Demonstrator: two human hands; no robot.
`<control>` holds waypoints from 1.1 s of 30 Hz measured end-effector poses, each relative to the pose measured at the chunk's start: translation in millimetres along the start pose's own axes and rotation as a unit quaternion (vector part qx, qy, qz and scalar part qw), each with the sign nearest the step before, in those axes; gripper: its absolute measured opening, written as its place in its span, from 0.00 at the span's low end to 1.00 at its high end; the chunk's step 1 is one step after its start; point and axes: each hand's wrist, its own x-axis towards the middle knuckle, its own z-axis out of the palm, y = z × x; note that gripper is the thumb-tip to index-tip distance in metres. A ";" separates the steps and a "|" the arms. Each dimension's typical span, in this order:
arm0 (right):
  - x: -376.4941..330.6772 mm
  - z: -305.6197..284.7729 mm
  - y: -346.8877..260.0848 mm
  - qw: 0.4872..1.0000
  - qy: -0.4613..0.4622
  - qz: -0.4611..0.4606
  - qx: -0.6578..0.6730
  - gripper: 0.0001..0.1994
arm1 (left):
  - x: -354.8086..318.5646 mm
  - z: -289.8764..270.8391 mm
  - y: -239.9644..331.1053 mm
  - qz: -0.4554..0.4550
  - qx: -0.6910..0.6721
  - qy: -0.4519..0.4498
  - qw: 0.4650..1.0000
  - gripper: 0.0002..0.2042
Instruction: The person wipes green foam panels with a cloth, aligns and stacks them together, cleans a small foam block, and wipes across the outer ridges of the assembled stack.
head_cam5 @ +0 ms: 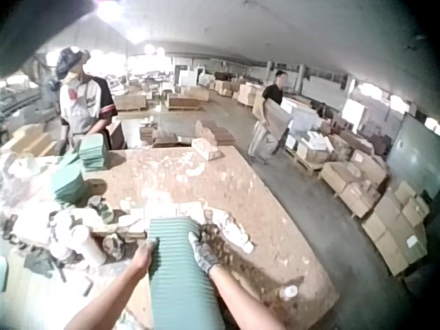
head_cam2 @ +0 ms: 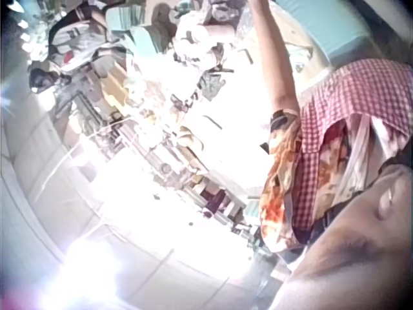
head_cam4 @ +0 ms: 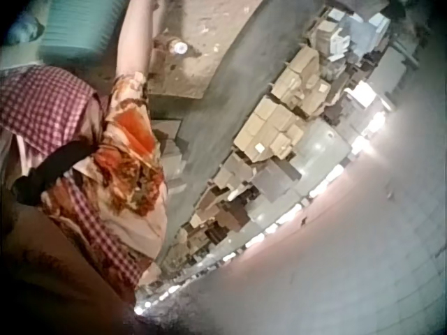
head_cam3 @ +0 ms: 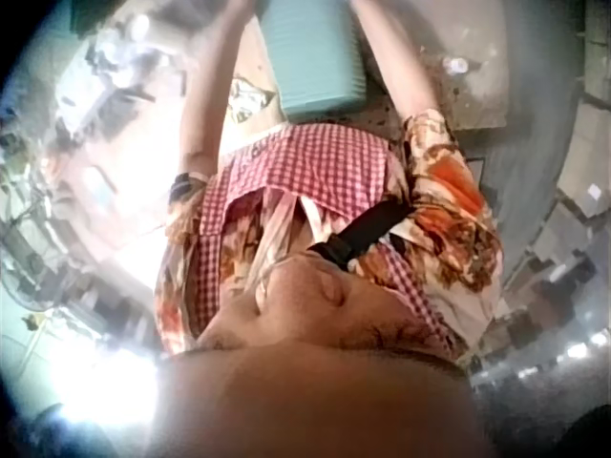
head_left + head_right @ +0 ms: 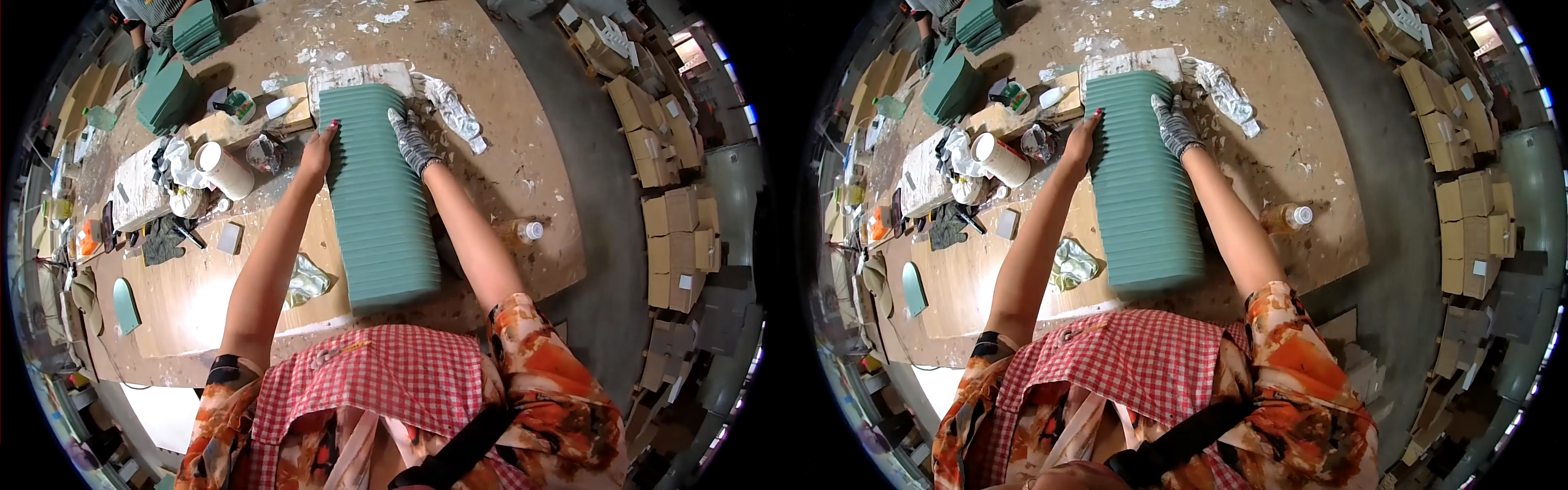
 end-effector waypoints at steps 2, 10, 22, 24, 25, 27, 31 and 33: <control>0.5 -3.7 -0.1 1.000 0.001 0.005 -0.007 0.51 | -0.9 0.8 -1.0 0.004 -0.006 -0.014 1.000 0.19; -51.9 22.7 11.0 0.990 0.019 -0.104 -0.088 0.50 | -57.4 -30.0 -36.6 0.094 0.023 -0.023 0.995 0.26; -253.0 7.1 30.1 0.885 0.073 -0.279 -0.364 0.42 | -259.3 -112.9 -69.3 0.154 0.133 0.151 0.967 0.21; -258.2 24.4 28.1 0.868 0.058 -0.299 -0.391 0.42 | -268.0 -122.9 -46.5 0.079 0.240 0.173 0.952 0.24; -260.4 27.8 28.1 0.850 0.057 -0.302 -0.427 0.42 | -269.2 -128.1 -49.0 0.080 0.242 0.180 0.950 0.24; -261.6 47.4 30.4 0.847 0.020 -0.353 -0.396 0.42 | -263.5 -138.9 -67.3 0.102 0.412 0.123 0.897 0.31; -276.0 83.1 0.7 0.866 -0.183 -0.406 -0.228 0.38 | -254.3 -109.5 -76.2 0.121 0.568 0.060 0.812 0.34; -292.7 98.3 0.1 0.858 -0.204 -0.452 -0.137 0.36 | -248.4 -110.7 -96.3 0.129 0.559 0.067 0.816 0.31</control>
